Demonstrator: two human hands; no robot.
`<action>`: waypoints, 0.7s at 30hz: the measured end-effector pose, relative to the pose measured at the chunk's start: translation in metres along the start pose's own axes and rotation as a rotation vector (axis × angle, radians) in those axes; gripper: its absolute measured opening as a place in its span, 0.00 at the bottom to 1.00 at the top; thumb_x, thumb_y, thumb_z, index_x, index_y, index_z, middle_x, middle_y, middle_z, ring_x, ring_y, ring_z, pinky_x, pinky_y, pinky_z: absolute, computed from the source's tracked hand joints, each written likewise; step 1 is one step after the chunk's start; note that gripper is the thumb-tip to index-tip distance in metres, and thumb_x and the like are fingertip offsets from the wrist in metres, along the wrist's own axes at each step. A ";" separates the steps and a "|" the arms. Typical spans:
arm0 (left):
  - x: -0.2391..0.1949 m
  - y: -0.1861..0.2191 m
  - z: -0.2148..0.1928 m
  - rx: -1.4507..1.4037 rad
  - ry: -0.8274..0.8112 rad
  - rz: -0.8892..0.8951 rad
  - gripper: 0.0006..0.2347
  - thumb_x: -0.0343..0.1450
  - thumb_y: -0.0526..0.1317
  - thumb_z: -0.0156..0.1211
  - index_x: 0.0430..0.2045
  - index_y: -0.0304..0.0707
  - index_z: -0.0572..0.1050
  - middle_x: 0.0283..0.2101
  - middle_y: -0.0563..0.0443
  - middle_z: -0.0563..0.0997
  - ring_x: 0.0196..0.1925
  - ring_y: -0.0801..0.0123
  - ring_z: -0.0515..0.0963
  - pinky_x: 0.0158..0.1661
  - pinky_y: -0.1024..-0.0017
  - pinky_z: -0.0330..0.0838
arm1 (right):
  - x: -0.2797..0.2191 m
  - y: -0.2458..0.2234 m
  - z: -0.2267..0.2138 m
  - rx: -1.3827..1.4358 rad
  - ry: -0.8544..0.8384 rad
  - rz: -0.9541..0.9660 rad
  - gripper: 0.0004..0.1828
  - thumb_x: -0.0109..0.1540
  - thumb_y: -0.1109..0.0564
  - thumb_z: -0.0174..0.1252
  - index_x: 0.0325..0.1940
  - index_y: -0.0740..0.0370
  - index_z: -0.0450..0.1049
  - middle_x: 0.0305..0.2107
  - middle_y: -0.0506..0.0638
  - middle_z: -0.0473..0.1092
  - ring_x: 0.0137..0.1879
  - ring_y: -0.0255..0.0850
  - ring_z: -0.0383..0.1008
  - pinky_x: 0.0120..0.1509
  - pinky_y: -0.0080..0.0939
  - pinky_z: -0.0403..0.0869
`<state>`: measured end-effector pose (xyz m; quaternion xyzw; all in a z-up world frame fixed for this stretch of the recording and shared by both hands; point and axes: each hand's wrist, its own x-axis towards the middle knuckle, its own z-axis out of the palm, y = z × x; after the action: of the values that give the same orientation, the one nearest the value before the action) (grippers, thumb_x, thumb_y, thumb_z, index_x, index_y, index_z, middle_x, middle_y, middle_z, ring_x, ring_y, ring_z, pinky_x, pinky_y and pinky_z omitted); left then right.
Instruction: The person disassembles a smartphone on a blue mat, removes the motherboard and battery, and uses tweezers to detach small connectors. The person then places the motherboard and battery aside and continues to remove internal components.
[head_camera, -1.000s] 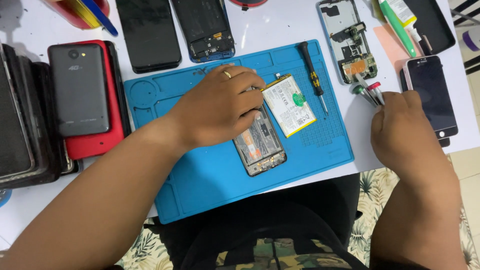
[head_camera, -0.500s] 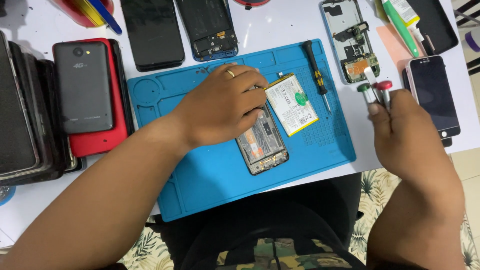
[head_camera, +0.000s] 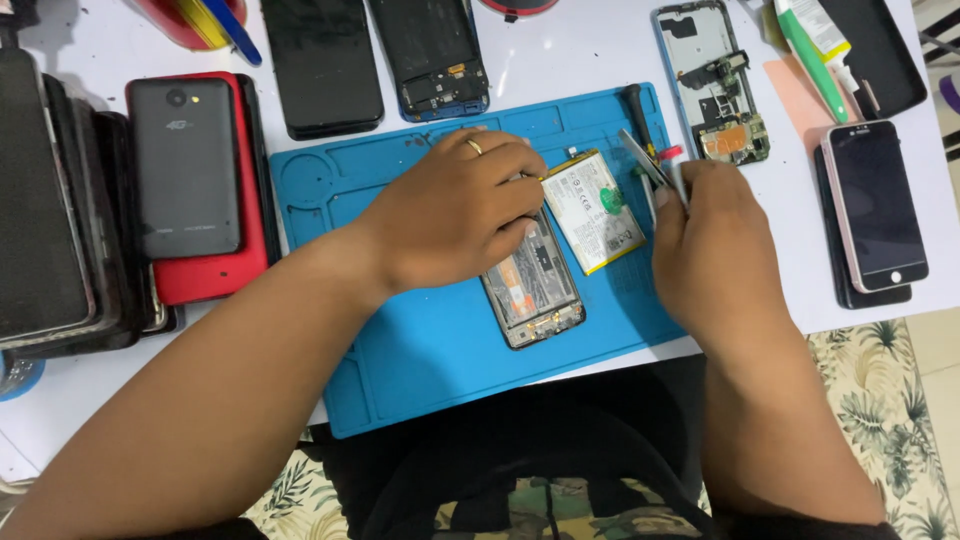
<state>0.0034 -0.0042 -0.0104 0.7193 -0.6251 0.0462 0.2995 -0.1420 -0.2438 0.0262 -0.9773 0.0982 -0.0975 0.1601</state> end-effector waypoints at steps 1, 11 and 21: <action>0.000 0.000 0.001 -0.003 -0.001 0.002 0.05 0.76 0.36 0.59 0.44 0.39 0.77 0.56 0.42 0.75 0.61 0.46 0.72 0.61 0.46 0.68 | -0.001 0.002 0.000 -0.001 -0.001 0.004 0.11 0.73 0.62 0.48 0.54 0.75 0.69 0.43 0.68 0.68 0.48 0.66 0.68 0.50 0.65 0.67; 0.000 0.000 0.001 0.002 -0.018 -0.012 0.07 0.77 0.36 0.58 0.47 0.40 0.77 0.57 0.43 0.75 0.62 0.46 0.72 0.63 0.46 0.67 | -0.011 0.007 0.003 -0.100 0.152 -0.061 0.23 0.69 0.60 0.61 0.66 0.74 0.73 0.45 0.65 0.70 0.50 0.65 0.72 0.48 0.63 0.71; 0.005 0.011 -0.017 0.081 -0.071 -0.116 0.07 0.75 0.39 0.63 0.43 0.38 0.76 0.44 0.46 0.72 0.42 0.51 0.73 0.40 0.55 0.69 | -0.027 0.002 0.007 -0.074 0.153 -0.124 0.11 0.67 0.60 0.63 0.49 0.73 0.80 0.39 0.64 0.64 0.43 0.61 0.69 0.48 0.58 0.71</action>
<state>-0.0004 -0.0008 0.0103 0.7670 -0.5903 0.0284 0.2499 -0.1672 -0.2374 0.0149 -0.9765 0.0527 -0.1778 0.1098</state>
